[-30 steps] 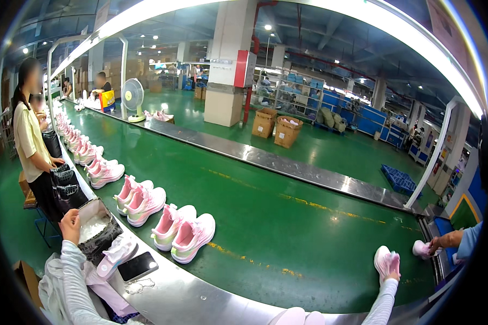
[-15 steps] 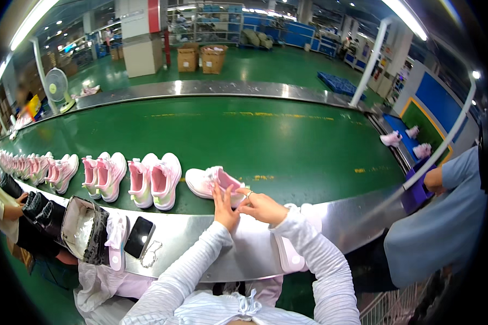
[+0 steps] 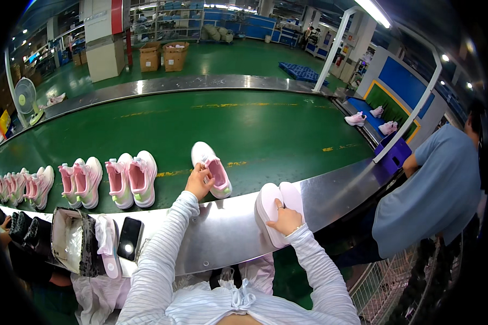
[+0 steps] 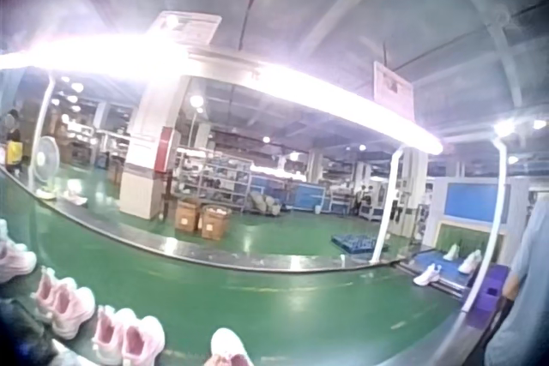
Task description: The person inserts pink shoe insoles into pink and white sneakers on a factory assembly line. They pick up insoles from a stack, place them inside the shoes, and push the shoes forward along the conveyor belt.
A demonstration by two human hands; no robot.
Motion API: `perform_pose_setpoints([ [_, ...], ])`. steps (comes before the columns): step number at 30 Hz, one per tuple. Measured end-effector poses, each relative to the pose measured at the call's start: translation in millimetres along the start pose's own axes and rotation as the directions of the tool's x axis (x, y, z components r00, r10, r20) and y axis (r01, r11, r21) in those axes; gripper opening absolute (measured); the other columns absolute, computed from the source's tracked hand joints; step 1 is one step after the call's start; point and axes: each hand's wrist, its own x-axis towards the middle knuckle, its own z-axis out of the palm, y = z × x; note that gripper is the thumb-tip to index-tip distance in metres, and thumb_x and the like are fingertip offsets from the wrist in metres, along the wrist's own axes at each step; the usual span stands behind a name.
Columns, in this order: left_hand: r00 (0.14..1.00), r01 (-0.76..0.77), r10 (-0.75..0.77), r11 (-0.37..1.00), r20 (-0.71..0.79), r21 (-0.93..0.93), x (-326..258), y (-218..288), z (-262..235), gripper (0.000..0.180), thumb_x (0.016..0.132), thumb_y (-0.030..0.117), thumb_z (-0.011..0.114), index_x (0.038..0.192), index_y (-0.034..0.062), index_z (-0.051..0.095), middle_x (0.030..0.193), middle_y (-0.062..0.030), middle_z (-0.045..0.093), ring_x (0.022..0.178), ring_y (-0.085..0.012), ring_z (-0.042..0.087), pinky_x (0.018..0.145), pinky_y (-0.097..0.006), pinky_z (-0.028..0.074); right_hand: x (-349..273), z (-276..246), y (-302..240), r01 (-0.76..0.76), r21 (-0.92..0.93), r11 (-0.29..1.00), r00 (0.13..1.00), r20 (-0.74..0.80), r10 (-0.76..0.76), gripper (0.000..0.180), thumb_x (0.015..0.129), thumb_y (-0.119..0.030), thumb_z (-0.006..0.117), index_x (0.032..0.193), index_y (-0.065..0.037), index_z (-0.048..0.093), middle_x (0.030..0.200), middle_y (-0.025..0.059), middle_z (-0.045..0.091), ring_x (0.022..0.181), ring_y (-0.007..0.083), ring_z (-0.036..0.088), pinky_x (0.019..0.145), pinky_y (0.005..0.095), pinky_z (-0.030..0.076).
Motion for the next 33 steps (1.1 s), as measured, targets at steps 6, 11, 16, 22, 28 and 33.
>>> perform_pose_setpoints([
  [6, 0.942, 0.24, -0.291, 0.931, -0.165, -0.274, -2.3, -6.6, 18.1, 0.054, 0.068, 0.01, 0.065, 0.114, 0.004, 0.036, 0.11, -0.0121, 0.046, 0.1, -0.0245, 0.052, 0.077, -0.035, 0.048, -11.8, -27.8, -6.4, -0.087, 0.058, 0.994, 0.988, -0.121, 0.094, 0.067, 0.068, -0.037, 0.065, 0.121, -0.004, 0.041, 0.073, 0.0153, 0.06, 0.065, 0.0301, 0.061, 0.059, 0.0389, 0.048],
  [11, 0.971, 0.12, -0.137, 0.988, -0.194, -0.096, 27.3, -32.7, 47.5, 0.055, 0.069, 0.017, 0.065, 0.117, 0.0055, 0.04, 0.109, -0.0178, 0.051, 0.097, -0.0295, 0.054, 0.079, -0.036, 0.046, 12.6, -61.7, -30.0, 0.194, 0.149, 0.97, 0.923, -0.363, -0.129, 0.031, 0.072, -0.027, 0.061, 0.094, -0.006, 0.056, 0.073, 0.0149, 0.057, 0.067, 0.0311, 0.059, 0.059, 0.0408, 0.047],
  [16, 0.96, 0.279, -0.27, 0.926, -0.07, 0.256, 54.3, -42.4, 40.1, 0.025, 0.078, 0.024, 0.054, 0.097, 0.008, 0.058, 0.079, -0.0181, 0.061, 0.073, -0.037, 0.059, 0.068, -0.044, 0.047, 74.0, -63.1, -76.0, 0.32, 0.007, 0.947, 0.929, -0.199, -0.312, 0.019, 0.07, -0.026, 0.06, 0.082, -0.012, 0.064, 0.077, 0.0131, 0.059, 0.073, 0.0293, 0.059, 0.062, 0.04, 0.047],
  [22, 0.956, 0.272, -0.288, 0.944, 0.06, 0.189, 63.4, -34.5, 22.7, 0.029, 0.079, 0.035, 0.05, 0.089, 0.0099, 0.062, 0.079, -0.0179, 0.061, 0.074, -0.0357, 0.059, 0.068, -0.043, 0.046, 125.6, -57.9, -129.0, 0.327, -0.108, 0.939, 0.941, -0.057, -0.335, 0.021, 0.07, -0.028, 0.058, 0.075, -0.008, 0.064, 0.077, 0.0129, 0.062, 0.071, 0.0289, 0.061, 0.065, 0.0394, 0.049],
  [28, 0.935, 0.333, -0.293, 0.921, 0.2, -0.204, 44.5, -54.0, 33.7, 0.038, 0.077, 0.023, 0.054, 0.113, 0.0119, 0.052, 0.093, -0.0189, 0.061, 0.088, -0.029, 0.06, 0.078, -0.034, 0.045, 171.3, 7.9, -156.7, 0.34, 0.068, 0.938, 0.928, -0.188, -0.323, 0.023, 0.082, -0.029, 0.046, 0.093, -0.019, 0.063, 0.087, 0.0108, 0.062, 0.083, 0.0257, 0.06, 0.07, 0.0371, 0.049],
  [33, 0.954, 0.284, -0.24, 0.915, 0.179, -0.287, 37.4, -77.4, 20.9, 0.035, 0.08, 0.016, 0.05, 0.113, 0.0044, 0.052, 0.099, -0.0152, 0.06, 0.093, -0.0228, 0.057, 0.081, -0.031, 0.043, 125.8, -74.2, -163.7, 0.446, -0.107, 0.888, 0.894, 0.002, -0.449, 0.023, 0.074, -0.017, 0.054, 0.093, -0.007, 0.062, 0.088, 0.0072, 0.064, 0.08, 0.0215, 0.062, 0.068, 0.033, 0.05],
])
